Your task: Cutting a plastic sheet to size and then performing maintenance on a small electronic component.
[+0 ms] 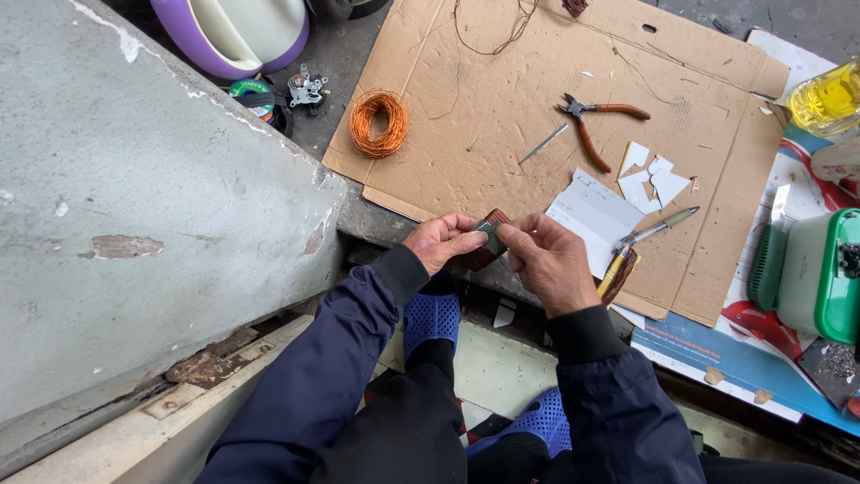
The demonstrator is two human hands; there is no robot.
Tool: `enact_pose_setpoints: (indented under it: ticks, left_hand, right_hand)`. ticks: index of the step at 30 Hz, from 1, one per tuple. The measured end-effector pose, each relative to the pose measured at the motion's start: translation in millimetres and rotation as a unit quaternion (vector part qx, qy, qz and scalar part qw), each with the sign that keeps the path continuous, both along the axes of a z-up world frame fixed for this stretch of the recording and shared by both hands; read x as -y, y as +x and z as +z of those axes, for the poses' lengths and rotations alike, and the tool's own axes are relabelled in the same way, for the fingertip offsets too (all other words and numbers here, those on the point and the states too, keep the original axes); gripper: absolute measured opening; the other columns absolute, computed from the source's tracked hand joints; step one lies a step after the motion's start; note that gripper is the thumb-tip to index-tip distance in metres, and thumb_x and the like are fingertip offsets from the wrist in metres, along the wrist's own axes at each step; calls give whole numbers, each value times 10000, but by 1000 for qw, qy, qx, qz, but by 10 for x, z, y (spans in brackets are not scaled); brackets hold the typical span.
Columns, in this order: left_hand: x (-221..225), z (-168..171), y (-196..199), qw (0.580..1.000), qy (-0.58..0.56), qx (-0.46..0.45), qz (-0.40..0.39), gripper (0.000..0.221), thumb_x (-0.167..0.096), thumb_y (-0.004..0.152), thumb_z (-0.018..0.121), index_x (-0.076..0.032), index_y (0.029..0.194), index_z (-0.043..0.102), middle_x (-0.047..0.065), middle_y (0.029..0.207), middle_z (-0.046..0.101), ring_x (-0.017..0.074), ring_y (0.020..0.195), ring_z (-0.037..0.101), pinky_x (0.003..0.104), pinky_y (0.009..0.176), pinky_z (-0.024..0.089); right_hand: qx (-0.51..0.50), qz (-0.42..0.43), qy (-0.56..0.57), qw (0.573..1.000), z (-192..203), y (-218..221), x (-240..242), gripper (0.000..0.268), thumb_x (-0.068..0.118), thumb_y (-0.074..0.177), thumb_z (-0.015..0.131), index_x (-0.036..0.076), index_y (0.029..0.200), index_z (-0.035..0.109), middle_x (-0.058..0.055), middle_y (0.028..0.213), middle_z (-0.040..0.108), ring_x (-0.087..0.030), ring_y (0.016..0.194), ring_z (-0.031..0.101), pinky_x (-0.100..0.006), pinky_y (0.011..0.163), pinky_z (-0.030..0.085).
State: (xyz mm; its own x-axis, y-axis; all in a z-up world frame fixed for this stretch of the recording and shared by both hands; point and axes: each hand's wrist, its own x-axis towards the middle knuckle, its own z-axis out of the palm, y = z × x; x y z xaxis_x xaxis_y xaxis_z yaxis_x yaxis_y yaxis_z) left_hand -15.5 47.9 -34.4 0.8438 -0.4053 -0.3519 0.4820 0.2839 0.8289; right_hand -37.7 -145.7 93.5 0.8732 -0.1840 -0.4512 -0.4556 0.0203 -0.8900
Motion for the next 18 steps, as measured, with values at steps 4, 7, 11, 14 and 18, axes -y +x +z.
enact_pose_setpoints:
  ticks: [4, 7, 11, 14, 18]
  left_hand:
    - [-4, 81, 3, 1000, 13, -8, -1, 413, -255, 981, 908, -13, 1282, 762, 97, 938, 832, 118, 947, 781, 281, 906, 673]
    - [-12, 125, -17, 1000, 16, -11, 2, 404, -257, 979, 909, -14, 1269, 769, 100, 925, 829, 120, 937, 786, 280, 904, 675]
    - [-26, 75, 1, 999, 33, 2, -10, 400, -271, 986, 902, -35, 1283, 774, 84, 929, 831, 94, 955, 757, 275, 924, 664]
    - [-7, 84, 6, 999, 30, -3, -12, 386, -275, 970, 917, -57, 1260, 786, 69, 905, 830, 84, 924, 769, 261, 904, 664]
    - [-31, 119, 12, 999, 32, 0, -14, 393, -272, 976, 907, -40, 1268, 782, 85, 916, 833, 103, 935, 776, 275, 915, 666]
  right_hand:
    - [8, 40, -6, 999, -62, 2, 21, 216, 213, 1015, 862, 51, 922, 755, -94, 551, 589, -100, 404, 454, -194, 356, 344]
    - [9, 39, 3, 999, 223, 24, -75, 205, 219, 1038, 843, 62, 944, 752, -80, 560, 576, -91, 434, 456, -187, 388, 347]
    - [-7, 62, -55, 997, -135, 57, 35, 277, 257, 1013, 878, 55, 870, 755, -71, 511, 586, -98, 416, 464, -184, 396, 332]
    - [-6, 53, -73, 996, -132, 42, 10, 287, 219, 979, 888, 45, 825, 721, -60, 482, 535, -97, 419, 420, -194, 413, 292]
    - [-16, 53, -105, 993, -123, 76, -44, 284, 221, 959, 886, 76, 786, 712, -47, 480, 547, -86, 451, 409, -209, 435, 272]
